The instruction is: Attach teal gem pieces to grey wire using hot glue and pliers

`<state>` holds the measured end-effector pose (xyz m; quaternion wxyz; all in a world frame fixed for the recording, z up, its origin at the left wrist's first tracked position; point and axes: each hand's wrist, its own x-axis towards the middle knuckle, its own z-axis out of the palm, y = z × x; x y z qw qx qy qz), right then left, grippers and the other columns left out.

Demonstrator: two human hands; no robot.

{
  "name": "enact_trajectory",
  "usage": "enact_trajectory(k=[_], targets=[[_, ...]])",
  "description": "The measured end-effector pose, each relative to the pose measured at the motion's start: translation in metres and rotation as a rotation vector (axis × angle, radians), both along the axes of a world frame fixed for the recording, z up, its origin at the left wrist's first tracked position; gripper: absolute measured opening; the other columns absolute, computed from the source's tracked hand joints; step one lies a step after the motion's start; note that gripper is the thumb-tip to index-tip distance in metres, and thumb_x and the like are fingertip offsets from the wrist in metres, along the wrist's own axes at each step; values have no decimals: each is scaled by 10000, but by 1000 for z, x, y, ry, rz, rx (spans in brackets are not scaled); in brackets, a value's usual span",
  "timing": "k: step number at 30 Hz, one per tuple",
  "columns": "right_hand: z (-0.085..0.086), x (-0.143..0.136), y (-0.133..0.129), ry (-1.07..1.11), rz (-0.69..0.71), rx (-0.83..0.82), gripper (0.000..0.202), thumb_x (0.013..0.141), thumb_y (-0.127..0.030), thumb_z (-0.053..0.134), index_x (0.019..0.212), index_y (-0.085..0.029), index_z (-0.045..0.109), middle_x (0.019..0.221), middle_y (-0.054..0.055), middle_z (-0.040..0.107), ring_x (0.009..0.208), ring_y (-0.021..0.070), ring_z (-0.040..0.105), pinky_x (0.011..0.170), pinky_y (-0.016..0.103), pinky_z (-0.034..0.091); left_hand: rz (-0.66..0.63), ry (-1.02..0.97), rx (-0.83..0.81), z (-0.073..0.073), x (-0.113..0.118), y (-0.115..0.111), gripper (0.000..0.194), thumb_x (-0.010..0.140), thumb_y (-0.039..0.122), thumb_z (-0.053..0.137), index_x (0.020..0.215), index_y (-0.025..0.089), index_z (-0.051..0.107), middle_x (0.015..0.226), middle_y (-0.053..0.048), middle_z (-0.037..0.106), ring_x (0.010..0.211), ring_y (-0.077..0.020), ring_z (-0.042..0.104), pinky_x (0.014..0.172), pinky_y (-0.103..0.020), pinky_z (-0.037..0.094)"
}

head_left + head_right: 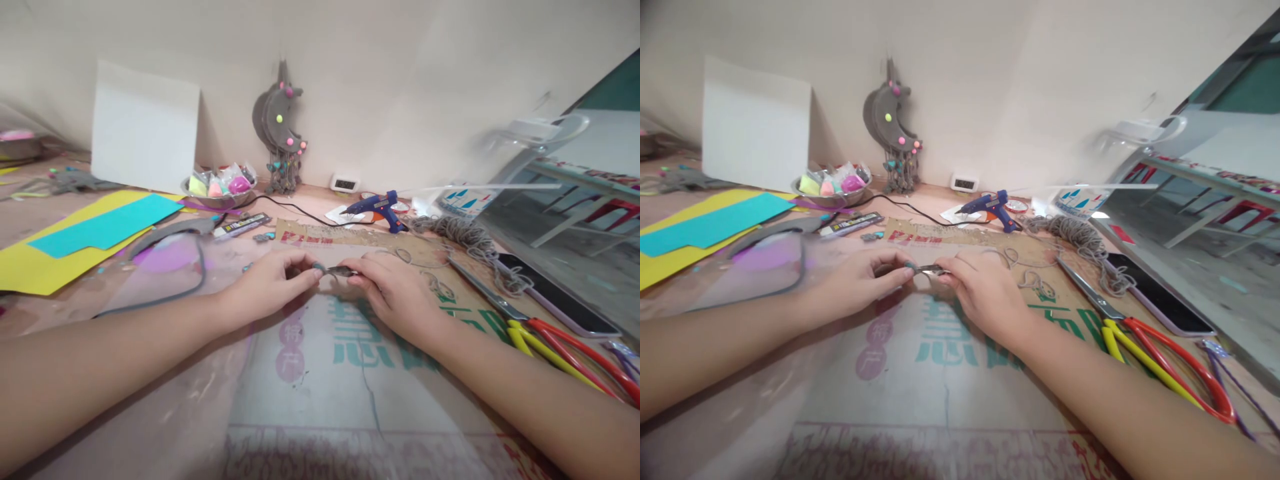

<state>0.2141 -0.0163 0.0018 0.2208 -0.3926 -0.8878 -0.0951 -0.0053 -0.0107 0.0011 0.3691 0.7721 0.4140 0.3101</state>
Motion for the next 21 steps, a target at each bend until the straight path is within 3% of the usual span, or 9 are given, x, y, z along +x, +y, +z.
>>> enact_trajectory(k=[21], targets=[[1, -1, -3, -18, 4, -32, 300, 944, -302, 379, 1049, -157, 620, 810, 71, 655, 755, 191, 583, 677, 300, 403, 9, 74, 86, 3, -1, 1, 205, 840, 292, 470, 800, 167, 627, 741, 2, 638, 716, -144, 561, 638, -241, 415]])
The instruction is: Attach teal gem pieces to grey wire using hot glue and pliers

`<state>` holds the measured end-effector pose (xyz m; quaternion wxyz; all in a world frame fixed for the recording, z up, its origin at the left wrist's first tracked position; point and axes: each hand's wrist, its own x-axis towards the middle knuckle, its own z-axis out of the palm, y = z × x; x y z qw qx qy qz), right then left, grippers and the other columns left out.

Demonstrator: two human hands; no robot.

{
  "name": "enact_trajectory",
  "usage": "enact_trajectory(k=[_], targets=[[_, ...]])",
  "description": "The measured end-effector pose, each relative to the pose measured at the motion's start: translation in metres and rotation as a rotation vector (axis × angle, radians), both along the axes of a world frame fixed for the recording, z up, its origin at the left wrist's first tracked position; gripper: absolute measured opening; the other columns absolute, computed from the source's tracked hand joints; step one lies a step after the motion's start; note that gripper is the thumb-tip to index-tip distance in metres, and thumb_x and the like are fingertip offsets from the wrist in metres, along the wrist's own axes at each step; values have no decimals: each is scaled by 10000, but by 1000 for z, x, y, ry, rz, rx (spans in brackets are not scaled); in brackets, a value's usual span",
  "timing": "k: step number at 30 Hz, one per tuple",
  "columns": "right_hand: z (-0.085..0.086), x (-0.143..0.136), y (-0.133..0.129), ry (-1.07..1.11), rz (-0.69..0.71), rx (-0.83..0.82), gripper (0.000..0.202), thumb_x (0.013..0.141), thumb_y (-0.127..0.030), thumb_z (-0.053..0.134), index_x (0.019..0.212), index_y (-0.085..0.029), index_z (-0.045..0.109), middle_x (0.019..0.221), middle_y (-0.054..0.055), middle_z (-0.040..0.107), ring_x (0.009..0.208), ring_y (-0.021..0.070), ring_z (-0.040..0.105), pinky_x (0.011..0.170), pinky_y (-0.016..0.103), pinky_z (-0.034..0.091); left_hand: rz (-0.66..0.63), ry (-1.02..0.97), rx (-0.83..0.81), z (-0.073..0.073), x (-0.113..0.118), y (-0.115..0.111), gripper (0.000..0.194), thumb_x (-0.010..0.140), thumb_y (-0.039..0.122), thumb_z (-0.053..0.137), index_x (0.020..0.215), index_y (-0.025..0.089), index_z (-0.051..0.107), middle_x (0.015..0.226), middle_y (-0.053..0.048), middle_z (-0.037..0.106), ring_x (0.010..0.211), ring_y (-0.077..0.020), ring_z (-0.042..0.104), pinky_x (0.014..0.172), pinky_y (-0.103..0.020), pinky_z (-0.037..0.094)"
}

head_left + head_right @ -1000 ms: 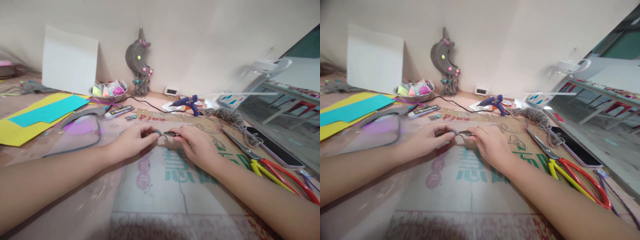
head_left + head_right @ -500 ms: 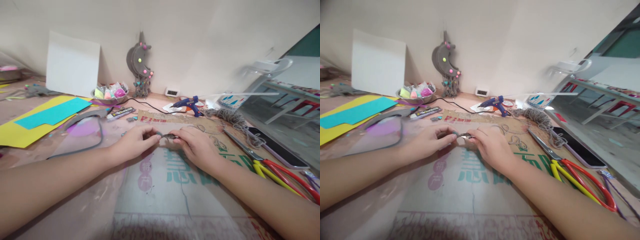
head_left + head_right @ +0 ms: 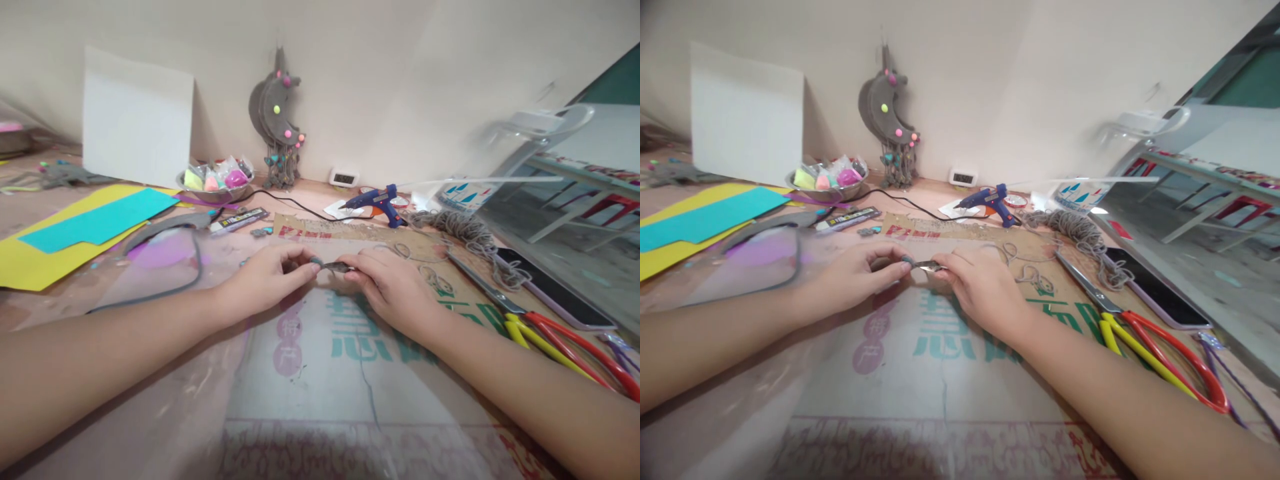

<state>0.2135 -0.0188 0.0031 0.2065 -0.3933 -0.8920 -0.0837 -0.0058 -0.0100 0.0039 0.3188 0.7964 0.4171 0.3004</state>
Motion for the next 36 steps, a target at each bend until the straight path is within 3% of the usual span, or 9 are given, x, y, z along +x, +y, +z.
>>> enact_trajectory(k=[16, 36], targets=[[0, 1, 0, 32, -18, 4, 303, 938, -285, 379, 1090, -157, 606, 830, 74, 644, 757, 196, 582, 678, 307, 414, 18, -14, -69, -1, 0, 0, 242, 847, 339, 466, 812, 161, 626, 720, -8, 629, 664, -136, 554, 577, -231, 408], [-2, 1, 0, 19, -6, -4, 256, 928, -259, 417, 1057, -168, 618, 836, 61, 660, 759, 186, 585, 672, 292, 398, 0, -25, -11, -2, 0, 1, 222, 842, 311, 484, 789, 158, 635, 711, -3, 627, 676, -133, 554, 599, -230, 411]])
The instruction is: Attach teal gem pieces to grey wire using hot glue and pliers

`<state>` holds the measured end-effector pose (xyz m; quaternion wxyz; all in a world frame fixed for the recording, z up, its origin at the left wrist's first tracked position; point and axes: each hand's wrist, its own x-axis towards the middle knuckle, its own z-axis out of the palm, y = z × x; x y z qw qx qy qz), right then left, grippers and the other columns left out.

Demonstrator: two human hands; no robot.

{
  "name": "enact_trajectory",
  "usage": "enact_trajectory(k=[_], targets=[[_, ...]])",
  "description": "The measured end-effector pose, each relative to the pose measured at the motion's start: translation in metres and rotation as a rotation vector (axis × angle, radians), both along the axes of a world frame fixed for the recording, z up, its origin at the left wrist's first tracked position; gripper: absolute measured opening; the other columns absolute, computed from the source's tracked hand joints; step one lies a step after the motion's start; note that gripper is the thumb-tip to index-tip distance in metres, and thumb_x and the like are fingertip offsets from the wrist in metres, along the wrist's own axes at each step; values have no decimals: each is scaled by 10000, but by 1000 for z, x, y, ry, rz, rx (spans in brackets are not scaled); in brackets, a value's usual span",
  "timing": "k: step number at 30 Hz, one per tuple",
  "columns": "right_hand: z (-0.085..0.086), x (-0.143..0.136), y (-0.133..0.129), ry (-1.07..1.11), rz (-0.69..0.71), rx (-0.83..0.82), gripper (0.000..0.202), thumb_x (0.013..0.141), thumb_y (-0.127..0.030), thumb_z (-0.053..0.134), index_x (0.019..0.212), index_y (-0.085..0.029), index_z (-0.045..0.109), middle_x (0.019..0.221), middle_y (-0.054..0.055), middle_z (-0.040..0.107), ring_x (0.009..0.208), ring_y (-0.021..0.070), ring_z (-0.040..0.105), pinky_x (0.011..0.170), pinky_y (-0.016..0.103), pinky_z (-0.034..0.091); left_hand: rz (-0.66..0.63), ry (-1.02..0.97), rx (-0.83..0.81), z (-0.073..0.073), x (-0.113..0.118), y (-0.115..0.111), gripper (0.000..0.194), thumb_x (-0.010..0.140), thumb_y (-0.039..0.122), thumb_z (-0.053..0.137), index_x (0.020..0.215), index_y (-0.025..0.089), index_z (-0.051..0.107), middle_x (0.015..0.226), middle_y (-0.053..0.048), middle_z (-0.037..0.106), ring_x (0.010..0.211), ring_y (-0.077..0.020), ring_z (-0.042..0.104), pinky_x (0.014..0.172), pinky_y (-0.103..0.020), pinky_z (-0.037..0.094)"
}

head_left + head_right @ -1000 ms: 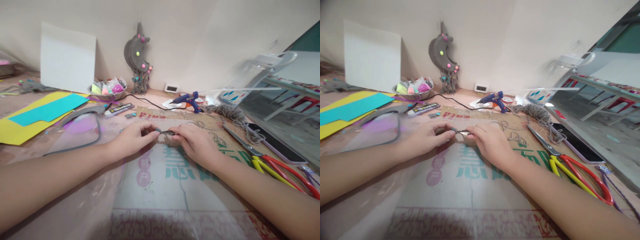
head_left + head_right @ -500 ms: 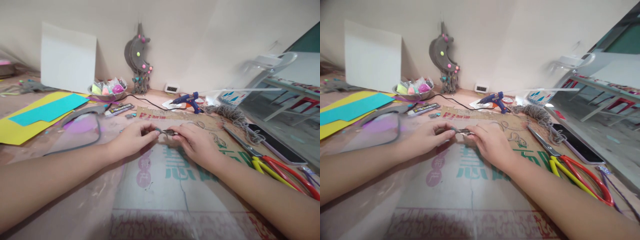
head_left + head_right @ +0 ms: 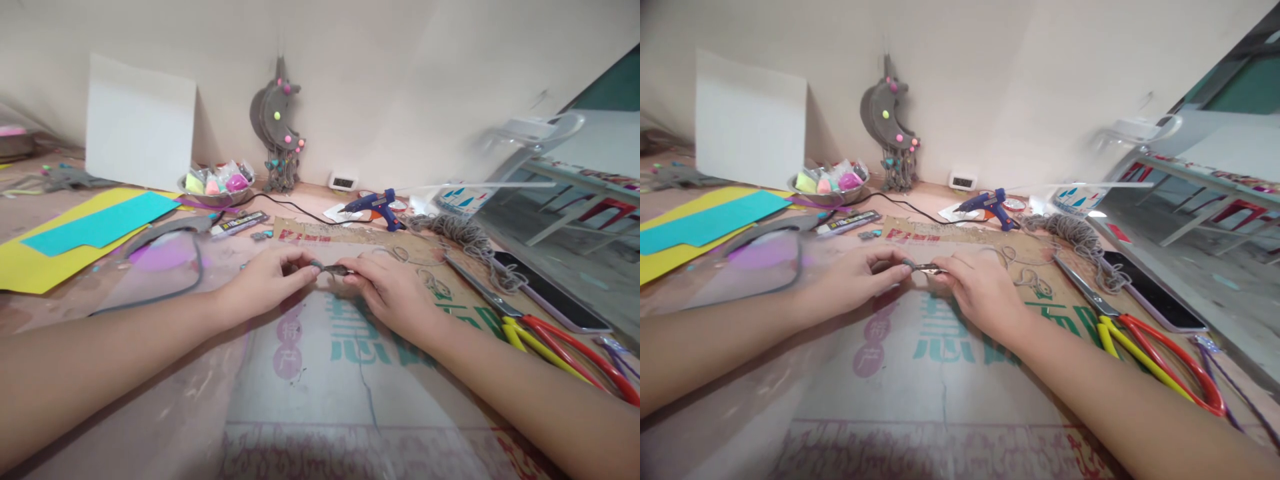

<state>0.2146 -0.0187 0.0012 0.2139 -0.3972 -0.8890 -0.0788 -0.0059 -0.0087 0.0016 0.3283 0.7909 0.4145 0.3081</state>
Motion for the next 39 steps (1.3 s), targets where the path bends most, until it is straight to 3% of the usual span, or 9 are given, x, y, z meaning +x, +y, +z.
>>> enact_trajectory(k=[20, 27, 39], targets=[[1, 1, -1, -7, -10, 18, 260, 927, -237, 409, 1046, -152, 624, 831, 71, 664, 751, 194, 579, 671, 309, 404, -10, -89, -154, -4, 1, 0, 224, 838, 343, 481, 780, 158, 594, 628, 19, 559, 549, -107, 498, 494, -205, 368], [3, 0, -2, 12, -35, -45, 279, 931, -280, 405, 1096, -159, 596, 865, 75, 650, 766, 198, 565, 697, 314, 407, -7, -112, -120, -2, 1, 0, 215, 831, 314, 490, 742, 153, 603, 645, 12, 578, 564, -104, 497, 504, -204, 360], [3, -2, -1, -12, 13, 11, 260, 927, -257, 419, 1072, -157, 610, 832, 60, 638, 766, 187, 567, 682, 298, 399, -7, -32, -102, -3, 2, 1, 228, 840, 331, 485, 787, 149, 613, 682, 1, 592, 611, -116, 525, 536, -215, 385]])
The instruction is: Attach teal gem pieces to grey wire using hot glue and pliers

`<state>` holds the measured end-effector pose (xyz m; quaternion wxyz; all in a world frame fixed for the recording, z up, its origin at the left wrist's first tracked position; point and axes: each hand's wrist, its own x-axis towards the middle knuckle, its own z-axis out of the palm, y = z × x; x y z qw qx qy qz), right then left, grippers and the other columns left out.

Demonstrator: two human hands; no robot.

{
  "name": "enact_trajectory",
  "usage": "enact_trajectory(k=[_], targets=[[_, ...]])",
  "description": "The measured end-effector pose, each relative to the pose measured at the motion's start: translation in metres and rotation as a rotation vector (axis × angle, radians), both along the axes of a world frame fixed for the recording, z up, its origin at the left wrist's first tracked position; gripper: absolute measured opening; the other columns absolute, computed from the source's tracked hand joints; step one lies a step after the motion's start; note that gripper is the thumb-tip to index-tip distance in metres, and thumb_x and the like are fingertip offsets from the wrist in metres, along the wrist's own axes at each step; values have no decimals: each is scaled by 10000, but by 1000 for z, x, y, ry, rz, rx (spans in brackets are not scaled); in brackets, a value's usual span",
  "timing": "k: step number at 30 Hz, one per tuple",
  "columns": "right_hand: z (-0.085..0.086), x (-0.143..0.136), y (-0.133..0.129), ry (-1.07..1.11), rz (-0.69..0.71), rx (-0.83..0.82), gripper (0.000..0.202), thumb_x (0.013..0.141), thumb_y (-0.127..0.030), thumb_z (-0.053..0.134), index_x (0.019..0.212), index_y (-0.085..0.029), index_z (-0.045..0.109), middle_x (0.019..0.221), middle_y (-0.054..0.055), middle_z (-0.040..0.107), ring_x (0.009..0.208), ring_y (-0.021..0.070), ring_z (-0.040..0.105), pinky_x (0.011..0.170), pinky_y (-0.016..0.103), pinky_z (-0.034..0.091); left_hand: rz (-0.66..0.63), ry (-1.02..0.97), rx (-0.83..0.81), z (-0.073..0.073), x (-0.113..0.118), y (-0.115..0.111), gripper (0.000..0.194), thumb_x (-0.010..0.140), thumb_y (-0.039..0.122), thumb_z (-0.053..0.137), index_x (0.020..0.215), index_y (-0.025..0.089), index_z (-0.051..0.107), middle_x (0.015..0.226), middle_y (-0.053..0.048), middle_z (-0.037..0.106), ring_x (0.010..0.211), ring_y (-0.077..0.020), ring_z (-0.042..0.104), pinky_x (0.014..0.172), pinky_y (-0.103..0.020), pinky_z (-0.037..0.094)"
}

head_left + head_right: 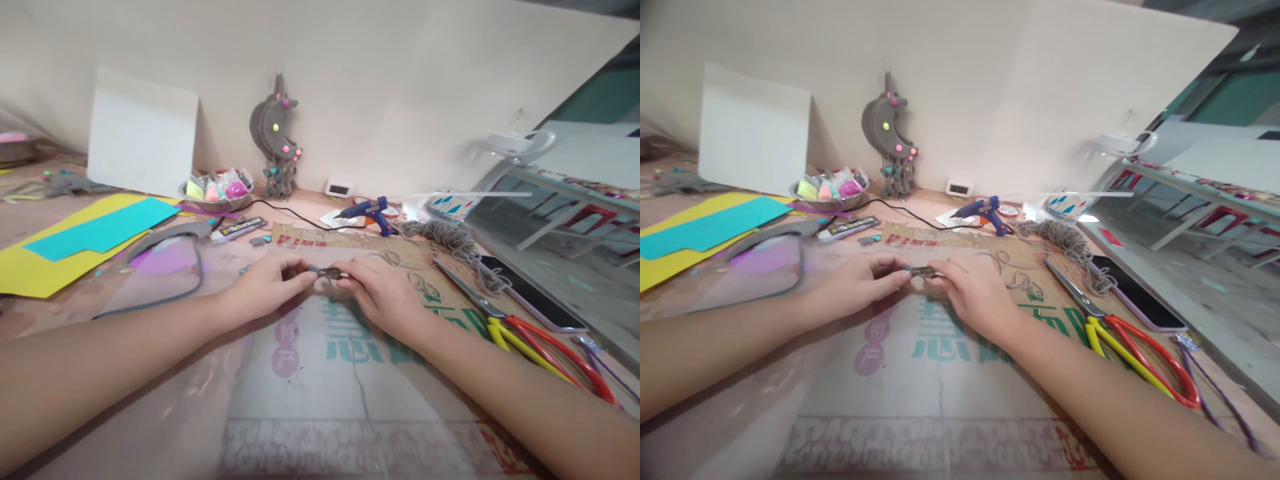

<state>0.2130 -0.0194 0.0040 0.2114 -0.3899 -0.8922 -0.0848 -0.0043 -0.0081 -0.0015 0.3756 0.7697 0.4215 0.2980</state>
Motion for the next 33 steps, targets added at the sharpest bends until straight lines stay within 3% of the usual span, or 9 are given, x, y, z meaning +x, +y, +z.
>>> enact_trajectory(k=[10, 18, 23, 27, 33], targets=[[-1, 0, 1, -6, 13, 13, 286, 938, -269, 385, 1036, -151, 626, 803, 71, 653, 739, 187, 580, 664, 296, 411, -51, -35, -13, -3, -1, 1, 244, 854, 349, 474, 769, 155, 596, 621, 26, 554, 536, -91, 485, 501, -206, 351], [0, 1, -1, 181, -71, -78, 292, 922, -290, 394, 1123, -184, 579, 864, 73, 650, 777, 205, 594, 700, 336, 443, -35, -117, -57, -4, 0, 1, 241, 848, 348, 482, 809, 158, 625, 691, -3, 613, 562, -105, 505, 509, -216, 364], [1, -1, -8, 325, -117, -83, 305, 830, -338, 570, 1104, -205, 566, 744, 18, 588, 633, 158, 542, 592, 282, 432, -44, -123, -70, -5, -2, 2, 304, 866, 382, 463, 815, 149, 651, 745, -33, 652, 634, -132, 559, 545, -228, 392], [2, -8, -17, 335, -99, -143, 236, 813, -227, 557, 1047, -224, 589, 662, -17, 546, 556, 123, 509, 543, 249, 405, -29, -99, -36, 0, -2, 1, 310, 855, 386, 483, 742, 152, 651, 684, -16, 637, 609, -121, 540, 556, -224, 389], [-1, -14, -13, 348, -39, -165, 285, 791, -189, 585, 1073, -225, 590, 793, 1, 586, 642, 120, 540, 596, 244, 414, -59, -92, 6, 0, -2, 0, 309, 856, 404, 485, 742, 157, 631, 689, -5, 619, 641, -125, 539, 572, -226, 381]])
